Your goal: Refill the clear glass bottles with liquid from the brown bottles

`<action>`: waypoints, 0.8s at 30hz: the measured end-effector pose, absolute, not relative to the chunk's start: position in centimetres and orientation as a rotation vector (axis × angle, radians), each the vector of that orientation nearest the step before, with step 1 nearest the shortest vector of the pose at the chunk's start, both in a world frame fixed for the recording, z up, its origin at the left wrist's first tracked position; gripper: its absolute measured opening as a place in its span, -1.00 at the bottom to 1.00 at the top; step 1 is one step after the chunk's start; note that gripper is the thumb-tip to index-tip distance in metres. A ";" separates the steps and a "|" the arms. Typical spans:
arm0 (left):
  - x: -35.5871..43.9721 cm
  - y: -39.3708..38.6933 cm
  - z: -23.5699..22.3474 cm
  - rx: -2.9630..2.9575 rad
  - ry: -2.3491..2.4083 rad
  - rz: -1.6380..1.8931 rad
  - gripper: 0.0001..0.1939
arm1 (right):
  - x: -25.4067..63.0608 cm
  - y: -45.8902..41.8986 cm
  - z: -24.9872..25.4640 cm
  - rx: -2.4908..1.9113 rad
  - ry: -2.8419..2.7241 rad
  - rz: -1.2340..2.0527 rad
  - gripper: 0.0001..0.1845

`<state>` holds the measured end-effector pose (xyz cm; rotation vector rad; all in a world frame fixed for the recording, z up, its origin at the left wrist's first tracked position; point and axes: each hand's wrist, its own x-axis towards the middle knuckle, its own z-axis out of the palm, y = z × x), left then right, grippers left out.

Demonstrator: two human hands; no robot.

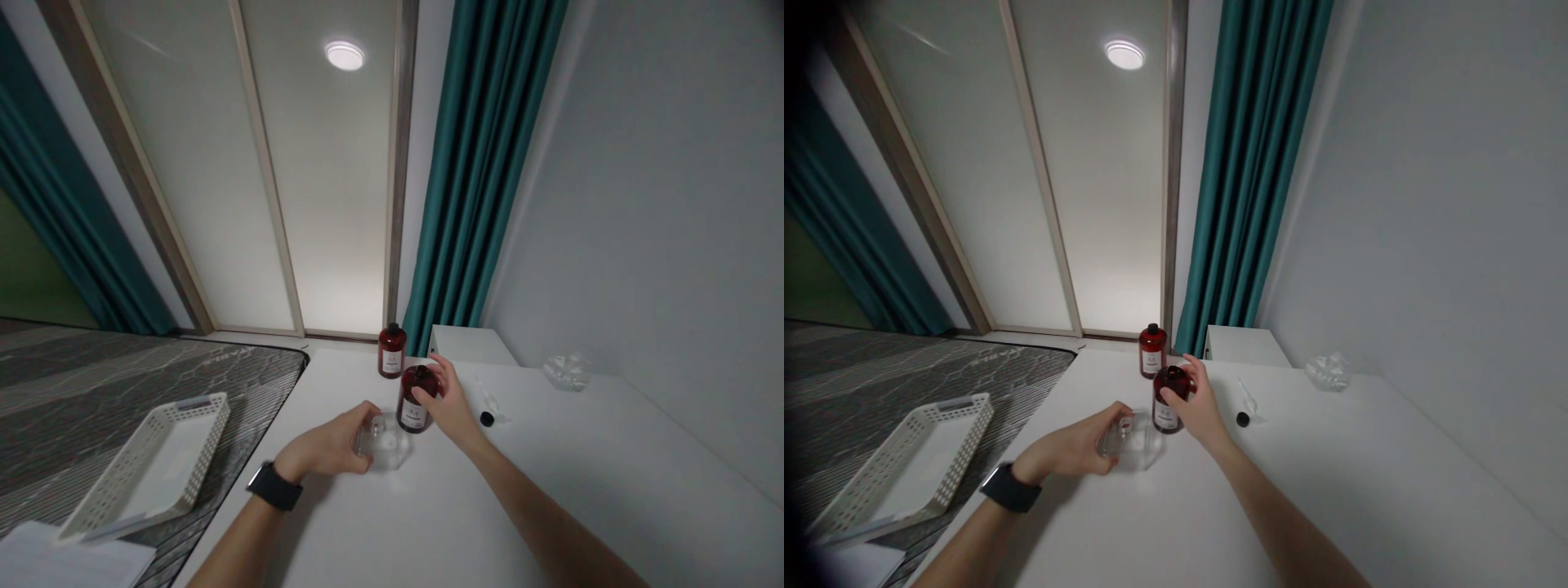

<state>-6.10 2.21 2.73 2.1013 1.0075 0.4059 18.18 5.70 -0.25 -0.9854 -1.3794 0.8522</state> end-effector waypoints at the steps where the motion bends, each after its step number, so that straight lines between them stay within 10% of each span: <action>1: -6.1 2.2 2.8 2.098 1.008 0.404 -0.48 | 18.6 5.6 -0.2 -0.962 -1.396 0.886 -0.28; 17: -5.7 1.9 2.7 2.135 1.026 0.423 -0.49 | 24.1 2.5 1.9 -0.793 -1.558 1.369 -0.19; 24: -5.5 1.9 2.7 2.182 1.023 0.432 -0.47 | 22.4 1.2 -0.2 -1.045 -1.559 0.868 -0.41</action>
